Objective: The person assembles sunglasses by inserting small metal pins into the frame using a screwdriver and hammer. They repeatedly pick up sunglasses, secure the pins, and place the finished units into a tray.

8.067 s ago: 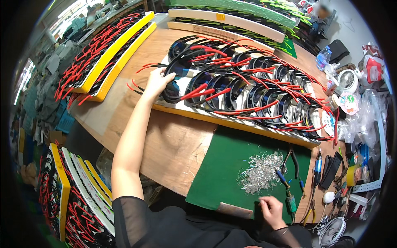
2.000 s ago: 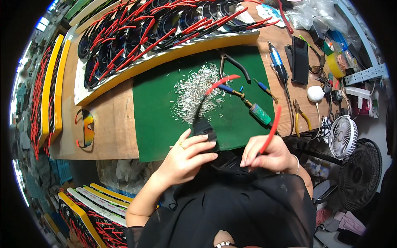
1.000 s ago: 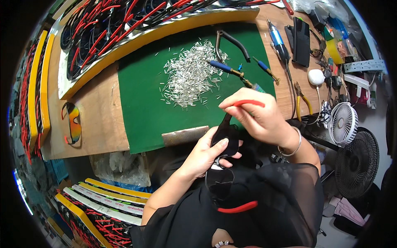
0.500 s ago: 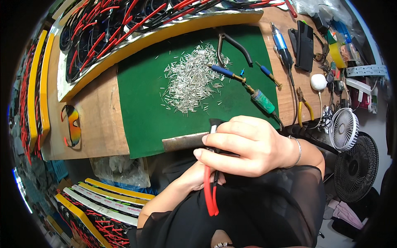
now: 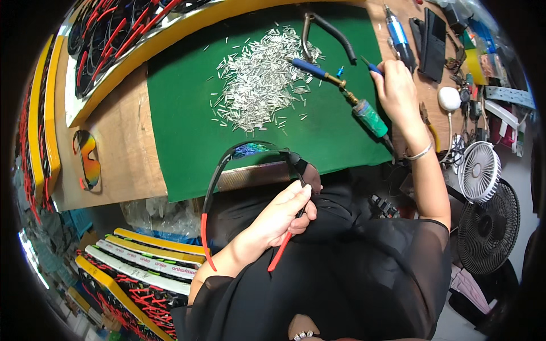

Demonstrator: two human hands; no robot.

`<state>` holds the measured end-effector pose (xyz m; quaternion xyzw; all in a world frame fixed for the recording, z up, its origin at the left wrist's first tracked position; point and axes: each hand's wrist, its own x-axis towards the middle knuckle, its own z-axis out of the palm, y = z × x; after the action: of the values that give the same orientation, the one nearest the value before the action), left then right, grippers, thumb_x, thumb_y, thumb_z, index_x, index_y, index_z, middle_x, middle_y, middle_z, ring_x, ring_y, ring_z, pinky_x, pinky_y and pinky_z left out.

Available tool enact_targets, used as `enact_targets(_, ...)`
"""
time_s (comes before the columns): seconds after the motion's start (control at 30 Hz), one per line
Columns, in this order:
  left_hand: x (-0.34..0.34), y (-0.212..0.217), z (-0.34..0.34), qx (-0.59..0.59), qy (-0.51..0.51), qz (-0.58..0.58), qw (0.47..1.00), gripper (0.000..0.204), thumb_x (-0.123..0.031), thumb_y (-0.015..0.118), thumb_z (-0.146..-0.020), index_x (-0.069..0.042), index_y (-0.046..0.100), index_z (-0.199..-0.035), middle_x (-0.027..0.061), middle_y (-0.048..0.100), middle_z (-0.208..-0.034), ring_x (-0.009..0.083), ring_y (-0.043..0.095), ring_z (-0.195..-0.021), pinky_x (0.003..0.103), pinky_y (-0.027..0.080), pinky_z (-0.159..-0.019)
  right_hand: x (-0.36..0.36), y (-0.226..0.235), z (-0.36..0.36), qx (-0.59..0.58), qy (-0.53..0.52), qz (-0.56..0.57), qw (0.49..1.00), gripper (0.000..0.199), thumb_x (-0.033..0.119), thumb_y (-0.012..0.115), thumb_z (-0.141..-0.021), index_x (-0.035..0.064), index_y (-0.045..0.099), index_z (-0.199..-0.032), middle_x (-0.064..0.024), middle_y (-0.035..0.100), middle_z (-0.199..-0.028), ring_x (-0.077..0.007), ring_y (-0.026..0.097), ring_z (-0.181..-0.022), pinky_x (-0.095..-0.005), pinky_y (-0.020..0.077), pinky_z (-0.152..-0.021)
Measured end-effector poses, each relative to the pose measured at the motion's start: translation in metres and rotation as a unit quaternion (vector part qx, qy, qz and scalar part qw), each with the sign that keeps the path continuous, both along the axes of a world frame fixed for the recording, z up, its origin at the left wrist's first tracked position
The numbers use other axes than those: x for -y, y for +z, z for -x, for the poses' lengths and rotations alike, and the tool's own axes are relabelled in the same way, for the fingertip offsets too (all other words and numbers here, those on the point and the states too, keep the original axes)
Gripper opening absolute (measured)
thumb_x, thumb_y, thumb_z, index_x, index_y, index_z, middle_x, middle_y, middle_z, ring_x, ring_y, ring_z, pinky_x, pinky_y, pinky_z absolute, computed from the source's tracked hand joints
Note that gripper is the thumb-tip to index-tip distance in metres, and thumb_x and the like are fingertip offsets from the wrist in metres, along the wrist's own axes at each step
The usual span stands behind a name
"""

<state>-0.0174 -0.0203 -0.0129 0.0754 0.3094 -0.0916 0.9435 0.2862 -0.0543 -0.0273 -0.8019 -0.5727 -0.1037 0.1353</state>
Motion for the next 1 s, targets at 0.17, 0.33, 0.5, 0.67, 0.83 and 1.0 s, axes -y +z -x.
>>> enact_targets(0.17, 0.007, -0.001, 0.004, -0.083, 0.066, -0.064, 0.992, 0.023, -0.023, 0.043, -0.093, -0.002, 0.052, -0.096, 0.0009, 0.056, -0.072, 0.0021, 0.033, -0.044, 0.016, 0.026, -0.039, 0.006, 0.02, 0.015, -0.12, -0.039, -0.034, 0.991, 0.016, 0.014, 0.054, -0.085, -0.0003, 0.047, -0.088, -0.0186, 0.056, -0.081, -0.0329, 0.056, -0.073, -0.0399, 0.0445, -0.065)
enact_targets(0.33, 0.007, -0.003, 0.001, -0.084, 0.075, -0.051, 0.992, 0.023, -0.023, 0.044, -0.093, -0.005, 0.051, -0.105, 0.0023, 0.059, -0.076, 0.0035, 0.036, -0.046, 0.017, 0.028, -0.041, 0.043, 0.07, 0.076, -0.31, 0.012, 0.033, 0.95, 0.014, 0.009, 0.056, -0.083, 0.001, 0.053, -0.094, -0.0119, 0.057, -0.072, -0.0216, 0.058, -0.059, -0.0291, 0.0445, -0.055)
enact_targets(0.5, 0.012, -0.008, 0.005, -0.117, 0.111, -0.084, 0.983, 0.023, -0.022, 0.042, -0.094, -0.003, 0.051, -0.103, 0.0015, 0.056, -0.073, 0.0025, 0.033, -0.044, 0.015, 0.026, -0.04, 0.071, 0.055, 0.11, -0.496, 0.007, 0.146, 0.856, 0.014, 0.006, 0.062, -0.078, 0.0013, 0.057, -0.09, -0.0055, 0.048, -0.062, -0.0105, 0.045, -0.051, -0.0233, 0.0388, -0.049)
enact_targets(0.67, 0.01, -0.013, 0.002, -0.082, 0.155, -0.01, 0.985, 0.023, -0.018, 0.04, -0.095, 0.001, 0.051, -0.102, 0.0045, 0.057, -0.076, 0.003, 0.034, -0.045, 0.015, 0.028, -0.04, 0.071, 0.045, 0.119, -0.559, 0.045, 0.152, 0.814, 0.014, 0.006, 0.062, -0.077, 0.0028, 0.056, -0.089, -0.0047, 0.049, -0.062, -0.0134, 0.045, -0.05, -0.0241, 0.0395, -0.05)
enact_targets(0.83, 0.004, -0.017, 0.007, -0.078, 0.129, 0.024, 0.988, 0.026, -0.023, 0.04, -0.095, -0.002, 0.054, -0.098, 0.0023, 0.056, -0.072, 0.0025, 0.032, -0.041, 0.015, 0.026, -0.036, 0.053, 0.026, 0.122, -0.514, 0.103, 0.134, 0.841, 0.013, 0.008, 0.063, -0.076, 0.0036, 0.056, -0.086, -0.0079, 0.055, -0.066, -0.0204, 0.054, -0.054, -0.0278, 0.0435, -0.052)
enact_targets(1.0, 0.006, -0.02, 0.005, -0.066, 0.136, 0.04, 0.988, 0.026, -0.024, 0.04, -0.095, -0.003, 0.055, -0.097, 0.0015, 0.056, -0.07, 0.0027, 0.032, -0.04, 0.015, 0.025, -0.036, 0.05, 0.023, 0.124, -0.509, 0.12, 0.121, 0.844, 0.013, 0.007, 0.064, -0.075, 0.0038, 0.055, -0.085, -0.0096, 0.058, -0.069, -0.0228, 0.058, -0.058, -0.0287, 0.0455, -0.052)
